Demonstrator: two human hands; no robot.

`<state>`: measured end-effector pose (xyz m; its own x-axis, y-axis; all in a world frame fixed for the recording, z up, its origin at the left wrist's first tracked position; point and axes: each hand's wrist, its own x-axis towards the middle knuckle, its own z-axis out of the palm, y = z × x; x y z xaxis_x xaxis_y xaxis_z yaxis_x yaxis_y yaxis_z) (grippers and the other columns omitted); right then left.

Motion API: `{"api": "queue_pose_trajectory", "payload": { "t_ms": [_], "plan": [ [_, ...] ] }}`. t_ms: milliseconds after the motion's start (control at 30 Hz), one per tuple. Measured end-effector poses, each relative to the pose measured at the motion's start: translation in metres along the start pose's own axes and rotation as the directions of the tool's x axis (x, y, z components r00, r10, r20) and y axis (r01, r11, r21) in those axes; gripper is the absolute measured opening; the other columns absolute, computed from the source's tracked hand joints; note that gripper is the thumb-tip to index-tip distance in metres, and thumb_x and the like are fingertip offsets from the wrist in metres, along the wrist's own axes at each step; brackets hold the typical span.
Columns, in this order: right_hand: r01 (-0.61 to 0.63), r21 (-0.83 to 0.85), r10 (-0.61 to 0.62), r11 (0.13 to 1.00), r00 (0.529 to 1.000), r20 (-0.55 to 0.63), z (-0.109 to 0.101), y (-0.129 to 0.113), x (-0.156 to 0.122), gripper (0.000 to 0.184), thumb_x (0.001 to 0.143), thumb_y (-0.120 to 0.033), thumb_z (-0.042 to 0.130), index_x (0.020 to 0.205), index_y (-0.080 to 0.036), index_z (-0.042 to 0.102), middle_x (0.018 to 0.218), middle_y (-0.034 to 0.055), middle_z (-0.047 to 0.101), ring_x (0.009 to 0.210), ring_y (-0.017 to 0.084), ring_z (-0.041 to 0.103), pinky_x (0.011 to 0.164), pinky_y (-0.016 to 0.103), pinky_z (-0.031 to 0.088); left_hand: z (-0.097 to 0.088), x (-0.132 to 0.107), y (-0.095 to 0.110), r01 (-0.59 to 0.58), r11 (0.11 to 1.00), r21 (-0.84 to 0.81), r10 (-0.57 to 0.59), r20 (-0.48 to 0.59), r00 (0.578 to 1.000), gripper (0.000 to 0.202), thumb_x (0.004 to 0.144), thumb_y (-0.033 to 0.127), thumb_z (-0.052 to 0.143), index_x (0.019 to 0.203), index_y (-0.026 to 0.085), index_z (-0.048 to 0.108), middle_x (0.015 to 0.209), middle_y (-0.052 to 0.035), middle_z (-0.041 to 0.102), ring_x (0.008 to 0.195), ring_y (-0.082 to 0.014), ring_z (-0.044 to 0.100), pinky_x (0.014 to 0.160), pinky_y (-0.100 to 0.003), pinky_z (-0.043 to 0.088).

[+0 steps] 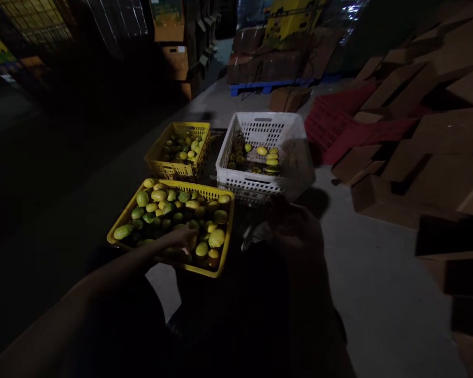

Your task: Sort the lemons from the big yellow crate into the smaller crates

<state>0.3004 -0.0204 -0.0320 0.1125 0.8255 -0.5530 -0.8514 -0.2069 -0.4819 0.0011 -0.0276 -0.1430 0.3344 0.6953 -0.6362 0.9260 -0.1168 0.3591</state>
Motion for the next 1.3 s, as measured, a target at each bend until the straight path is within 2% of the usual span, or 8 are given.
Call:
{"api": "queue_pose_trajectory", "payload": {
  "t_ms": [133, 233, 333, 433, 600, 733, 1000, 1300],
  "plan": [
    [-0.028, -0.024, 0.027, 0.999, 0.999, -0.024, 0.011, 0.008, -0.005, 0.041, 0.088, -0.008, 0.032, 0.096, -0.017, 0.071, 0.068, 0.0047, 0.075, 0.064, 0.017, 0.074, 0.061, 0.029, 0.061, -0.052, -0.049, 0.002, -0.224, 0.791, -0.569, 0.021, -0.341, 0.940, 0.062, 0.063, 0.031, 0.081, 0.121, 0.017, 0.063, 0.125, -0.0080, 0.060, 0.121, -0.0317, 0.057, 0.102, -0.038, 0.045],
    [-0.045, -0.115, 0.036, 0.992, 0.996, -0.081, 0.023, 0.023, -0.008, 0.036, 0.089, -0.009, 0.034, 0.085, -0.019, 0.068, 0.064, 0.0035, 0.072, 0.057, 0.015, 0.071, 0.054, 0.025, 0.059, -0.075, -0.090, -0.001, -0.408, 0.181, -0.895, -0.028, -0.420, 0.907, 0.039, 0.083, 0.043, 0.060, 0.113, 0.018, 0.061, 0.099, -0.0059, 0.068, 0.087, -0.0192, 0.067, 0.083, -0.033, 0.056],
    [-0.065, -0.208, 0.058, 0.976, 0.998, -0.040, 0.032, 0.050, -0.003, 0.034, 0.090, -0.008, 0.035, 0.086, -0.020, 0.067, 0.071, 0.0037, 0.074, 0.059, 0.013, 0.070, 0.053, 0.021, 0.057, -0.079, -0.114, -0.009, -0.431, -0.310, -0.847, -0.117, -0.416, 0.902, 0.051, 0.091, 0.057, 0.038, 0.104, 0.014, 0.062, 0.077, -0.0074, 0.066, 0.062, -0.0145, 0.061, 0.059, -0.024, 0.055],
    [-0.114, -0.252, 0.119, 0.961, 0.993, 0.004, 0.034, 0.081, 0.012, 0.031, 0.091, -0.013, 0.036, 0.092, -0.019, 0.067, 0.084, 0.0070, 0.076, 0.064, 0.014, 0.070, 0.052, 0.021, 0.056, -0.074, -0.120, -0.022, -0.484, -0.553, -0.678, -0.252, -0.418, 0.873, 0.051, 0.093, 0.053, 0.034, 0.109, 0.013, 0.062, 0.081, -0.0095, 0.067, 0.073, -0.0167, 0.065, 0.061, -0.023, 0.056],
    [-0.133, -0.474, 0.226, 0.870, 0.963, 0.145, 0.026, 0.132, 0.045, 0.021, 0.084, -0.012, 0.047, 0.091, -0.018, 0.066, 0.092, 0.0105, 0.075, 0.075, 0.017, 0.072, 0.063, 0.025, 0.058, -0.069, -0.128, -0.050, -0.556, -0.671, -0.490, -0.464, -0.306, 0.831, 0.053, 0.097, 0.045, 0.023, 0.116, 0.016, 0.063, 0.090, -0.0109, 0.069, 0.075, -0.0179, 0.066, 0.058, -0.024, 0.055],
    [0.275, -0.934, 0.067, 0.226, 0.953, 0.297, 0.023, 0.170, 0.073, 0.029, 0.091, -0.018, 0.035, 0.091, -0.019, 0.064, 0.096, 0.0113, 0.074, 0.087, 0.020, 0.073, 0.077, 0.034, 0.059, -0.067, -0.148, -0.064, -0.529, -0.784, -0.323, -0.476, -0.232, 0.848, 0.046, 0.095, 0.043, 0.031, 0.109, 0.015, 0.065, 0.081, -0.0099, 0.067, 0.065, -0.0200, 0.065, 0.053, -0.028, 0.053],
    [0.414, -0.697, 0.072, -0.586, 0.883, 0.464, -0.008, 0.225, 0.080, 0.042, 0.080, -0.010, 0.056, 0.121, -0.014, 0.063, 0.134, 0.0204, 0.059, 0.127, 0.035, 0.051, 0.100, 0.046, 0.045, -0.058, -0.175, -0.092, -0.588, -0.761, -0.274, -0.567, -0.161, 0.808, 0.042, 0.091, 0.040, 0.037, 0.106, 0.015, 0.068, 0.076, -0.0087, 0.068, 0.064, -0.0234, 0.066, 0.054, -0.033, 0.052],
    [0.284, -0.433, 0.058, -0.855, 0.883, 0.466, -0.023, 0.240, 0.102, 0.035, 0.090, -0.003, 0.037, 0.109, -0.003, 0.067, 0.112, 0.0274, 0.064, 0.110, 0.037, 0.059, 0.081, 0.040, 0.048, -0.048, -0.179, -0.110, -0.619, -0.729, -0.291, -0.615, -0.118, 0.779, 0.037, 0.090, 0.035, 0.039, 0.103, 0.017, 0.068, 0.071, -0.0062, 0.066, 0.061, -0.0224, 0.065, 0.057, -0.035, 0.053]
  ]
}}
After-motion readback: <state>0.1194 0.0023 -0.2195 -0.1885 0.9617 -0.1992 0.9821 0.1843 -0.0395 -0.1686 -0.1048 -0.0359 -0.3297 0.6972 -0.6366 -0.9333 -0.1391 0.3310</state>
